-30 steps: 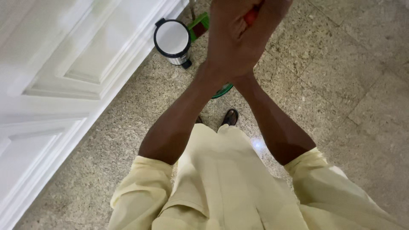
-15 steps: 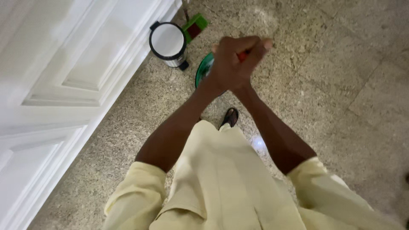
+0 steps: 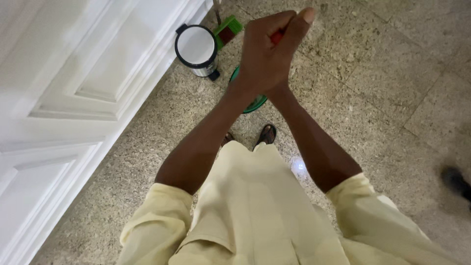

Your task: The person mops a tiled floor using a string mop and a green bucket. They repeatedly mop the floor, dip the mop into the bucket to wet it, and wring it out by hand before continuing to clean the area.

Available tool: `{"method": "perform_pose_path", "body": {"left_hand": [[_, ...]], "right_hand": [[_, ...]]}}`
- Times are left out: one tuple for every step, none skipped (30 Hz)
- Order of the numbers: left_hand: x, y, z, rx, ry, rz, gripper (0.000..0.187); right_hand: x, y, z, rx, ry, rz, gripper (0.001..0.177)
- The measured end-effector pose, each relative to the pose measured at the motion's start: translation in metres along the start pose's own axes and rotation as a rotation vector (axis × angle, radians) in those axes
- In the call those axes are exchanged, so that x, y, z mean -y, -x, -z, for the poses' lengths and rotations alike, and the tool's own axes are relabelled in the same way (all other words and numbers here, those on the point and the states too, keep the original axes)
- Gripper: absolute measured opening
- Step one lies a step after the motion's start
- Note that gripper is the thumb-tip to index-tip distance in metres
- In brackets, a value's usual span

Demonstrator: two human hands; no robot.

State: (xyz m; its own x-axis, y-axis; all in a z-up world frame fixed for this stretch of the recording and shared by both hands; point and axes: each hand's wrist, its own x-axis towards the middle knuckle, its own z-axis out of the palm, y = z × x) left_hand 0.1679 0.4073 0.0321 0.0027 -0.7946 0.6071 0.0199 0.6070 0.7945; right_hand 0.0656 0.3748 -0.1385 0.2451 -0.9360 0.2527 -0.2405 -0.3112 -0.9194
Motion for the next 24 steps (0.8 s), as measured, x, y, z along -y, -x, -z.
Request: {"method": "perform_pose_path", "body": {"left_hand": [[-0.008, -0.003, 0.002, -0.02, -0.004, -0.01, 0.056], [-0.012, 0.001, 0.004, -0.035, -0.004, -0.013, 0.056], [-0.011, 0.005, 0.006, -0.05, -0.003, -0.016, 0.056], [-0.005, 0.006, 0.006, -0.027, -0.003, 0.003, 0.057], [0.003, 0.01, 0.005, -0.004, -0.002, 0.021, 0.057], [0.011, 0.02, 0.006, 0.026, -0.001, 0.05, 0.057], [0.022, 0.026, 0.004, 0.034, 0.008, 0.094, 0.056], [0.033, 0.026, 0.0, 0.04, 0.016, 0.137, 0.055], [0.041, 0.023, -0.001, 0.047, 0.024, 0.18, 0.054], [0.044, 0.016, -0.001, 0.026, -0.009, 0.109, 0.054], [0.044, 0.005, 0.0, 0.007, -0.042, 0.037, 0.054], [0.042, -0.005, 0.002, -0.012, -0.077, -0.04, 0.055], [0.033, -0.009, 0.002, -0.014, -0.034, -0.063, 0.055], [0.022, -0.009, -0.001, -0.019, 0.004, -0.087, 0.056], [0.013, -0.009, -0.002, -0.022, 0.041, -0.11, 0.056], [0.008, -0.007, -0.001, -0.018, 0.013, -0.112, 0.056], [0.008, -0.003, 0.001, -0.013, -0.015, -0.114, 0.056], [0.012, -0.003, 0.002, -0.009, -0.044, -0.128, 0.056], [0.018, 0.0, 0.003, 0.008, -0.024, -0.072, 0.057], [0.024, 0.009, 0.005, 0.028, -0.004, -0.006, 0.058], [0.03, 0.016, 0.007, 0.048, 0.016, 0.059, 0.059], [0.038, 0.017, 0.008, 0.057, 0.004, 0.057, 0.059], [0.045, 0.013, 0.009, 0.065, -0.007, 0.054, 0.059], [0.046, 0.012, 0.007, 0.07, -0.018, 0.054, 0.059]], "right_hand": [[-0.001, 0.004, -0.002, -0.008, -0.023, 0.008, 0.037], [-0.005, 0.016, -0.007, -0.015, -0.046, 0.001, 0.037], [-0.009, 0.026, -0.012, -0.023, -0.066, -0.007, 0.037], [-0.013, 0.025, -0.015, -0.024, -0.071, -0.009, 0.037], [-0.017, 0.025, -0.016, -0.031, -0.076, 0.0, 0.037], [-0.02, 0.027, -0.018, -0.035, -0.078, -0.005, 0.036], [-0.021, 0.023, -0.019, -0.035, -0.071, -0.015, 0.036], [-0.022, 0.018, -0.018, -0.032, -0.063, -0.015, 0.036], [-0.022, 0.008, -0.014, -0.019, -0.038, -0.025, 0.036], [-0.019, 0.002, -0.01, -0.008, -0.01, -0.037, 0.036], [-0.016, -0.007, -0.004, 0.005, 0.023, -0.052, 0.036], [-0.014, -0.012, -0.004, -0.005, 0.025, -0.056, 0.036], [-0.012, -0.014, -0.006, -0.023, 0.02, -0.057, 0.035], [-0.01, -0.015, -0.007, -0.033, 0.006, -0.052, 0.035], [-0.011, -0.013, -0.009, -0.05, -0.033, -0.041, 0.035], [-0.014, -0.004, -0.013, -0.064, -0.065, -0.043, 0.035], [-0.018, 0.004, -0.018, -0.081, -0.093, -0.041, 0.035], [-0.024, 0.006, -0.021, -0.091, -0.108, -0.032, 0.035], [-0.029, 0.007, -0.024, -0.099, -0.128, -0.027, 0.035], [-0.034, 0.01, -0.028, -0.109, -0.141, -0.028, 0.035], [-0.038, 0.012, -0.03, -0.107, -0.198, -0.044, 0.034], [-0.041, 0.01, -0.032, -0.108, -0.266, -0.051, 0.034], [-0.042, 0.007, -0.033, -0.098, -0.402, -0.079, 0.033], [-0.04, 0.005, -0.029, -0.075, -0.227, -0.107, 0.034]]}}
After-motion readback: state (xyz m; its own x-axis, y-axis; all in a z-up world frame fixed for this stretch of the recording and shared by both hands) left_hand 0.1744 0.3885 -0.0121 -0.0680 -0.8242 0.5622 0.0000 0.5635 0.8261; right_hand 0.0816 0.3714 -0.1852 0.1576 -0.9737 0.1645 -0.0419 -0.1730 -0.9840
